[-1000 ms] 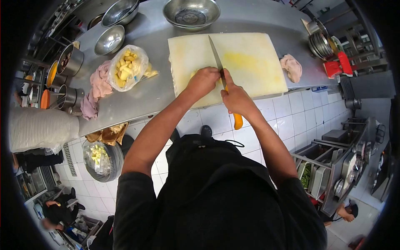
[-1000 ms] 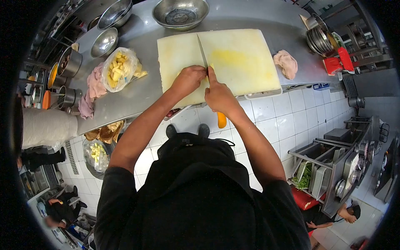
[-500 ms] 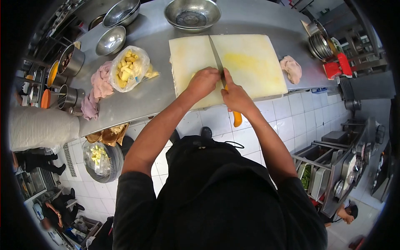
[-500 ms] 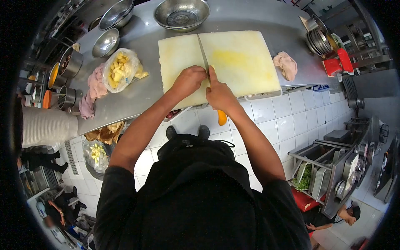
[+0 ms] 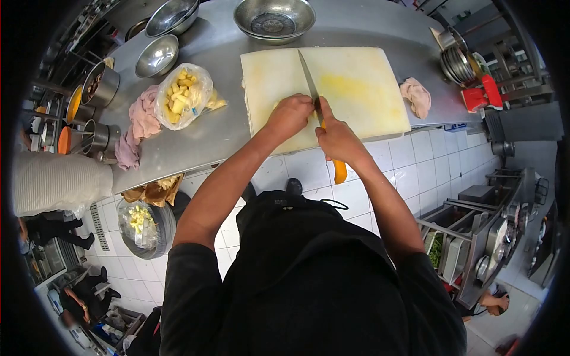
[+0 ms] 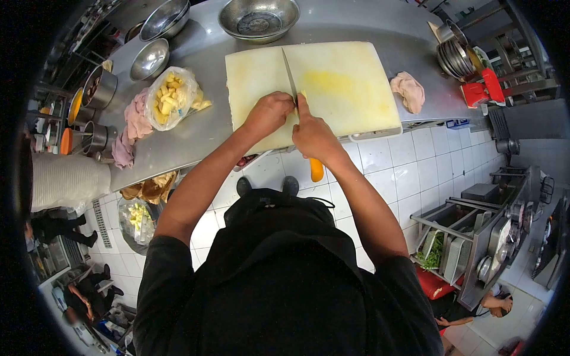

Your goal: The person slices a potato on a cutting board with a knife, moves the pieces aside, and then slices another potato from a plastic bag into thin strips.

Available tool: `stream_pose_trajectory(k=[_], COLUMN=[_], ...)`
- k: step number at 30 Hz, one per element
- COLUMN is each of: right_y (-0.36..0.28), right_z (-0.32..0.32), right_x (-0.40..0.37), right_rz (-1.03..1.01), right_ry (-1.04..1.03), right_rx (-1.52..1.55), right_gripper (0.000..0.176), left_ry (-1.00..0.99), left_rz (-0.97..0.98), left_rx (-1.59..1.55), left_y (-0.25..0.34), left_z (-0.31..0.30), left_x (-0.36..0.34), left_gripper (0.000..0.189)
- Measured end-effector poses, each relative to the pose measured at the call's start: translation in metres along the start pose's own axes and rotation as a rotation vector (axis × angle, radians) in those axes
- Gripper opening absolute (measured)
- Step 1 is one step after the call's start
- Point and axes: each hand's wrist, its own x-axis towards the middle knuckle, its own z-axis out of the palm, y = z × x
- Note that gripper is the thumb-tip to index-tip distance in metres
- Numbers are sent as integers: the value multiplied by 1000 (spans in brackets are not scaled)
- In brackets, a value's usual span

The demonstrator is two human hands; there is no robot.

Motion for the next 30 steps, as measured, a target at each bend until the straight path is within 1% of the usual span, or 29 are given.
stream_pose_trajectory(k=[4, 7, 17, 20, 22, 23, 25, 28, 30], right_y=[0, 3, 14, 32, 29, 27, 23, 4, -2], right_z=[0, 6, 13, 24, 20, 19, 9, -8, -14], right_x=[-1, 2, 11, 27, 33, 35, 30, 15, 5], right_rz=[13, 5, -11, -78, -95, -106, -58, 0, 31], right_ry=[7, 19, 54, 122, 115, 113, 60, 2, -4], right_rx=[1, -1, -43, -98, 4, 57, 56, 37, 28], right_gripper=[77, 77, 79, 80, 81, 81, 81, 81, 81], left_ry=[-21, 32, 23, 39, 68, 52, 22, 4, -24], left_rz=[-7, 14, 19, 23, 49, 19, -25, 18, -10], left_rx=[13, 5, 8, -4, -6, -5, -5, 21, 28], left_y=[-1, -2, -1, -2, -2, -2, 1, -1, -3], left_z=[1, 3, 2, 1, 3, 4, 2, 1, -1], left_x=[1, -1, 0, 0, 0, -2, 0, 0, 1], left_gripper=[18, 15, 14, 13, 13, 12, 12, 9, 10])
